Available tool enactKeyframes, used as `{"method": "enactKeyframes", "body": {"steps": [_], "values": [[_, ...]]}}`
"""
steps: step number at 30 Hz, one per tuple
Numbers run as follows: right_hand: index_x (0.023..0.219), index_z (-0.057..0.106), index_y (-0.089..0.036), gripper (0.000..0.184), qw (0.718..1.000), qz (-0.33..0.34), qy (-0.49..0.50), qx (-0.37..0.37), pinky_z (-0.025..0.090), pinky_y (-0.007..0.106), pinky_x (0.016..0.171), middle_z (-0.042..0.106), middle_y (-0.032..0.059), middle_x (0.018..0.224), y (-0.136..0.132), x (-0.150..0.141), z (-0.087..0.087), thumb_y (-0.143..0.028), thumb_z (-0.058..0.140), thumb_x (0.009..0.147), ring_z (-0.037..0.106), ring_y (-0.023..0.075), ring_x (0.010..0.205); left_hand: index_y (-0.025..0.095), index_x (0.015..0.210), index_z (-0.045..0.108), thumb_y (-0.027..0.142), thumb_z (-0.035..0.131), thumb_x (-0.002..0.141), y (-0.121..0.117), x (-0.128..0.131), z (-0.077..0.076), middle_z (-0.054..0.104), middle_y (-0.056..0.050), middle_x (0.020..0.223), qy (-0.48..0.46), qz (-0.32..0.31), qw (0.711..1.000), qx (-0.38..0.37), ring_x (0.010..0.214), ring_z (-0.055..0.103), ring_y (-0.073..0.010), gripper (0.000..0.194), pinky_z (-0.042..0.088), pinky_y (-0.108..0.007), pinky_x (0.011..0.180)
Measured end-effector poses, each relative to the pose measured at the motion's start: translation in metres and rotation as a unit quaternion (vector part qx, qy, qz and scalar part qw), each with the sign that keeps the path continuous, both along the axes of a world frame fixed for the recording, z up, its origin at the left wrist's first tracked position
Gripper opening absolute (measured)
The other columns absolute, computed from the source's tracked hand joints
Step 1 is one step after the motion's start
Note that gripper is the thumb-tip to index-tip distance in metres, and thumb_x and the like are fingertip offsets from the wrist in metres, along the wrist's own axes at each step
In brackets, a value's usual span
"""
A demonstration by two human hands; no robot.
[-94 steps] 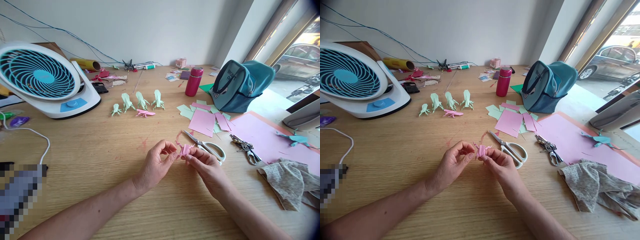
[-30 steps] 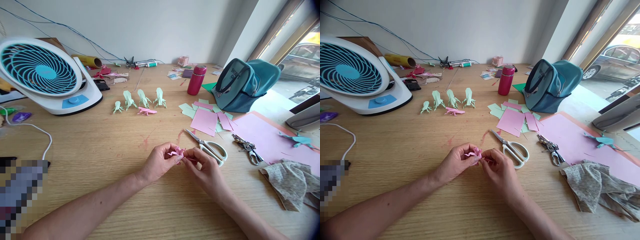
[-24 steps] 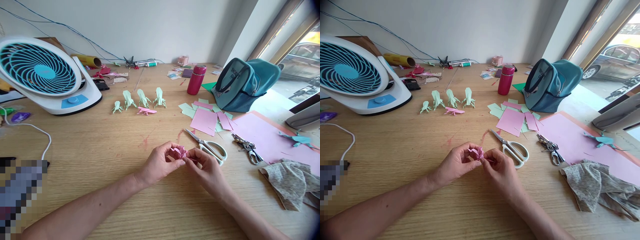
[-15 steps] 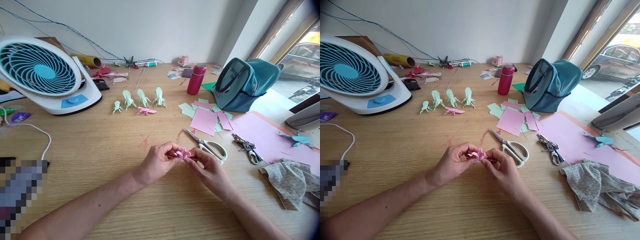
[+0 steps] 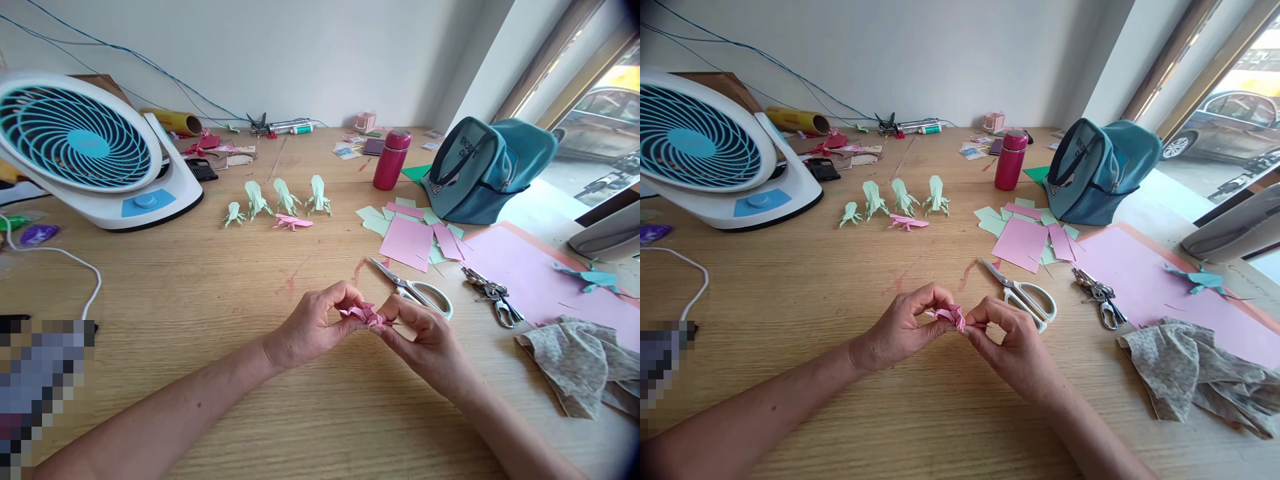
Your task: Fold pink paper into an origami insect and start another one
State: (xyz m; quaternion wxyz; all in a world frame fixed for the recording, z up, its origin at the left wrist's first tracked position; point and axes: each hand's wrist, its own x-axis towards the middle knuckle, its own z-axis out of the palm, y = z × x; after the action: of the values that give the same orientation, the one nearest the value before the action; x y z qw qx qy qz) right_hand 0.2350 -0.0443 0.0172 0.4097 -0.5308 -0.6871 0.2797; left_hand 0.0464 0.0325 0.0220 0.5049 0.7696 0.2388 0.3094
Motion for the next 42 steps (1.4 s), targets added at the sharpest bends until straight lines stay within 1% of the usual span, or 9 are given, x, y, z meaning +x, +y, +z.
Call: {"method": "enactKeyframes", "body": {"steps": [4,14,18,22,24,26,29,34,42], "values": [[0.085,0.062,-0.023,0.003,1.0,-0.002,0.007,0.006,0.046,0.028,0.067,0.06,-0.0007,0.075,0.001,-0.001,0.001,-0.021,0.064,0.087,0.055,0.0157,0.069,0.017,0.091,0.06,0.027,0.066,0.089,0.001,0.0,-0.001,0.073,-0.003,0.089,-0.022,0.006,1.0,-0.006,0.083,0.068,-0.013,0.011,0.052,-0.022,0.077],[0.081,0.06,-0.022,0.011,0.998,-0.009,-0.006,0.064,0.044,0.028,0.063,0.059,-0.0001,0.074,0.003,-0.002,-0.004,-0.016,0.059,0.091,0.055,0.015,0.068,0.017,0.092,0.065,0.03,0.07,0.085,0.003,-0.003,0.0,0.071,-0.005,0.088,-0.004,0.006,1.0,-0.009,0.083,0.066,-0.0151,0.016,0.051,-0.027,0.081],[0.089,0.061,-0.023,0.013,0.99,-0.008,-0.044,0.137,0.046,0.03,0.064,0.061,0.0025,0.08,0.003,0.001,-0.003,-0.011,0.057,0.091,0.058,0.0165,0.071,0.02,0.109,0.064,0.044,0.083,0.068,0.009,-0.01,0.002,0.07,-0.007,0.104,-0.014,-0.073,0.995,-0.074,0.098,0.064,-0.0206,0.051,0.048,-0.032,0.092],[0.097,0.065,-0.026,0.02,0.974,0.003,-0.121,0.189,0.047,0.034,0.068,0.063,0.0041,0.085,0.001,0.007,-0.001,-0.009,0.056,0.09,0.06,0.0179,0.073,0.016,0.109,0.066,0.07,0.053,0.083,0.012,-0.011,0.003,0.068,-0.013,0.107,-0.04,-0.126,0.971,-0.197,0.102,0.064,-0.0239,0.061,0.048,-0.036,0.093],[0.1,0.066,-0.027,0.023,0.965,0.023,-0.161,0.208,0.046,0.035,0.069,0.064,0.0039,0.086,0.0,0.009,-0.001,-0.009,0.056,0.09,0.06,0.0175,0.072,0.016,0.1,0.068,0.063,0.053,0.088,0.011,-0.007,0.002,0.07,-0.011,0.099,-0.037,-0.12,0.961,-0.247,0.095,0.066,-0.0206,0.051,0.05,-0.033,0.089],[0.103,0.067,-0.028,0.025,0.957,0.04,-0.187,0.216,0.045,0.035,0.069,0.065,0.0038,0.086,-0.001,0.01,-0.002,-0.009,0.057,0.09,0.06,0.0173,0.071,0.016,0.092,0.067,0.049,0.07,0.082,0.01,-0.004,0.001,0.071,-0.007,0.087,-0.017,-0.119,0.948,-0.295,0.082,0.067,-0.0168,0.034,0.052,-0.029,0.079],[0.107,0.065,-0.028,0.029,0.956,0.051,-0.191,0.218,0.045,0.036,0.069,0.065,0.0041,0.087,-0.001,0.009,-0.002,-0.007,0.055,0.09,0.061,0.0177,0.073,0.015,0.087,0.066,0.034,0.082,0.073,0.008,0.0,-0.001,0.071,-0.004,0.077,0.004,-0.126,0.932,-0.339,0.071,0.067,-0.0147,0.029,0.053,-0.026,0.071],[0.116,0.059,-0.028,0.035,0.978,0.033,-0.119,0.171,0.048,0.034,0.072,0.063,0.005,0.095,0.0,0.005,-0.002,-0.005,0.054,0.091,0.061,0.0183,0.083,0.015,0.083,0.067,0.032,0.076,0.077,0.006,0.001,-0.002,0.072,-0.004,0.078,0.005,-0.067,0.953,-0.294,0.073,0.068,-0.0158,0.02,0.053,-0.029,0.075],[0.094,0.06,-0.024,0.018,0.994,-0.002,-0.053,0.098,0.046,0.03,0.067,0.061,0.0012,0.084,0.002,-0.002,-0.004,-0.007,0.055,0.09,0.058,0.0157,0.075,0.016,0.08,0.071,0.025,0.068,0.082,-0.001,0.002,0.004,0.072,-0.002,0.079,0.053,0.018,0.988,-0.145,0.079,0.068,-0.0148,0.009,0.052,-0.026,0.08]]}}
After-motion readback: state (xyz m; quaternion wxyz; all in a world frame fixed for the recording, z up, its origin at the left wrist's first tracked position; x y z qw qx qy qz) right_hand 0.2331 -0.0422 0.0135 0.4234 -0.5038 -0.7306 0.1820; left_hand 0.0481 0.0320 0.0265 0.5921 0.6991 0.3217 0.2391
